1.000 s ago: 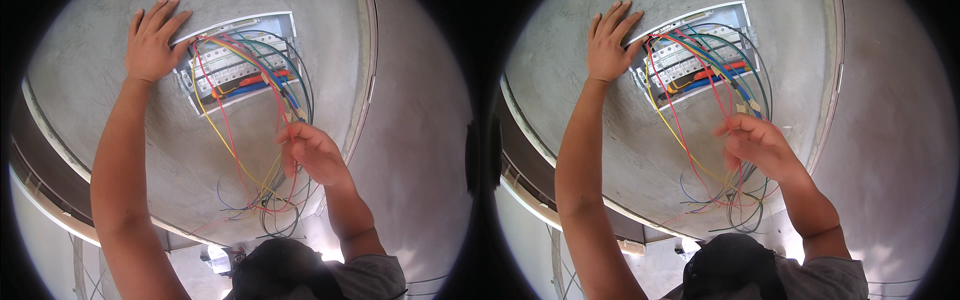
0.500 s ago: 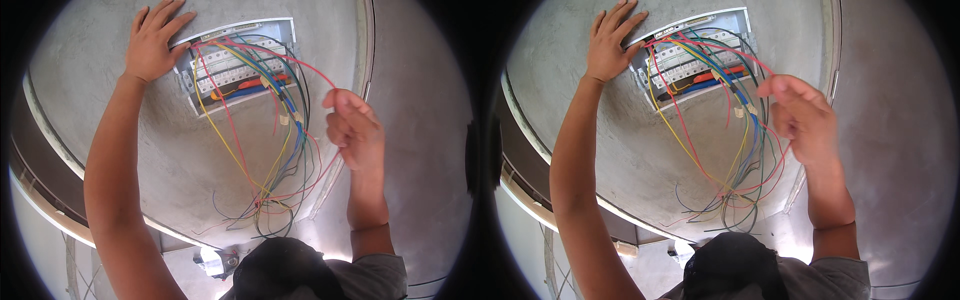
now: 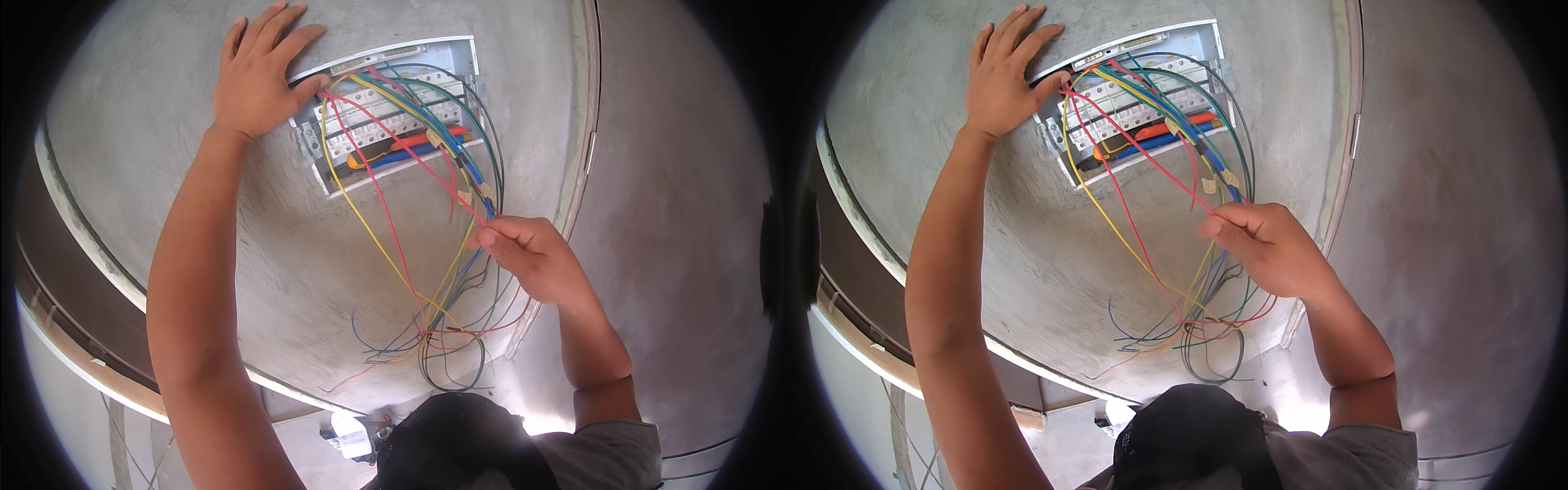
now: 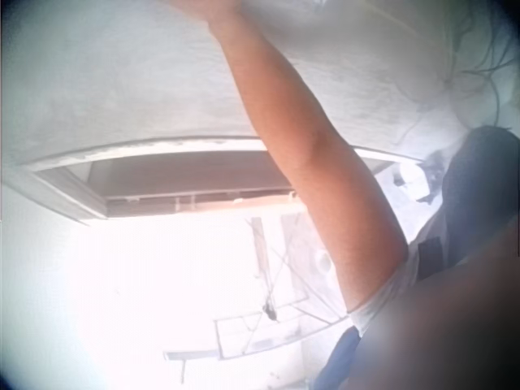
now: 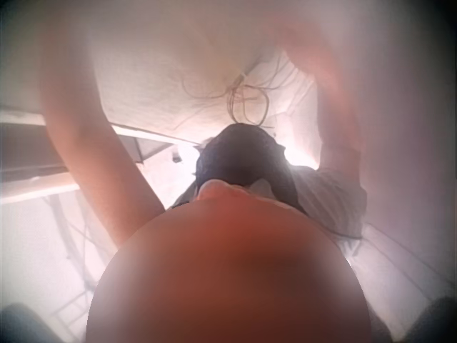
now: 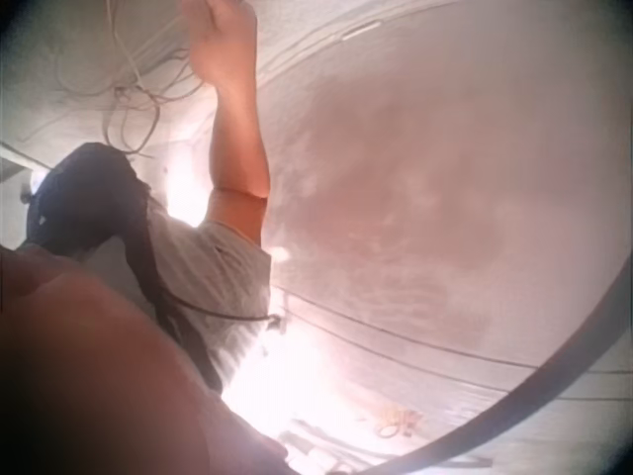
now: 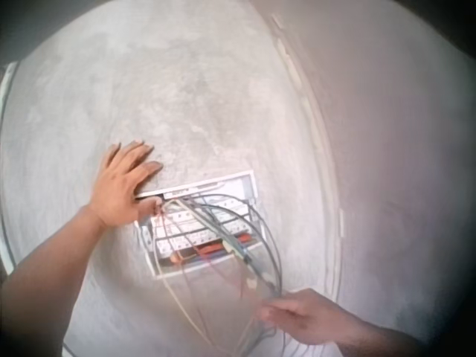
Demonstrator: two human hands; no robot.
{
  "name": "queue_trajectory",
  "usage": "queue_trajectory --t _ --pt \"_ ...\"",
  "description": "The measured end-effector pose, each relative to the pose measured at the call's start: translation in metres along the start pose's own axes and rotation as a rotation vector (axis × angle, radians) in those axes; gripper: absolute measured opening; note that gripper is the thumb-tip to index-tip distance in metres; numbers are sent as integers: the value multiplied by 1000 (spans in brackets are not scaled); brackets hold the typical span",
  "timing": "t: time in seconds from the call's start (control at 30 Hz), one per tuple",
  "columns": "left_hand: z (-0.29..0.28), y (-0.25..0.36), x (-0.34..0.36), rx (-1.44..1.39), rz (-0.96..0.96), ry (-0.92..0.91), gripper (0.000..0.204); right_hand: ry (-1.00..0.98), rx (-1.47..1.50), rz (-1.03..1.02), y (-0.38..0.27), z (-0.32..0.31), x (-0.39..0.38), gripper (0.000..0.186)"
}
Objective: The person works on an electrical panel, stripping wire ends and connecting them to circuit breakers. They use a wire stripper and screwdriver to secure the connections.
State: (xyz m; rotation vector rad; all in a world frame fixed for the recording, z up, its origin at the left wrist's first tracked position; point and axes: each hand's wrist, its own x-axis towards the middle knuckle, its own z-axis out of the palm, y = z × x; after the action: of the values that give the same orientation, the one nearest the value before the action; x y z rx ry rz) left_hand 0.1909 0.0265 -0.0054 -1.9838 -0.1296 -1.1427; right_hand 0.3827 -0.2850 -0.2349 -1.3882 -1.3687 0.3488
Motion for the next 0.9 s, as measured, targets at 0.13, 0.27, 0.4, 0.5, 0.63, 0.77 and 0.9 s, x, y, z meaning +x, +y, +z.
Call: queue_trajectory --t 0.13,0.27,0.4,0.5,0.63,0.77,0.9 --pt "1 1 1 26 -2 2 74 8 155 -9 -21 10 27 33" --pt "2 0 0 22 12 8 74 101 326 -49 -45 9 60 35" --pt "2 -4 -3 30 22 12 73 144 262 9 -46 -7 62 37" --pt "3 -4 -4 10 43 49 72 98 166 156 -32 3 63 35" --pt "5 -2 -3 24 12 24 72 94 168 91 -27 13 63 35" --pt "5 0 -2 31 -4 14 73 130 153 71 -29 10 60 33" --pt "12 2 -3 60 -12 62 61 113 74 -30 -15 11 47 32"
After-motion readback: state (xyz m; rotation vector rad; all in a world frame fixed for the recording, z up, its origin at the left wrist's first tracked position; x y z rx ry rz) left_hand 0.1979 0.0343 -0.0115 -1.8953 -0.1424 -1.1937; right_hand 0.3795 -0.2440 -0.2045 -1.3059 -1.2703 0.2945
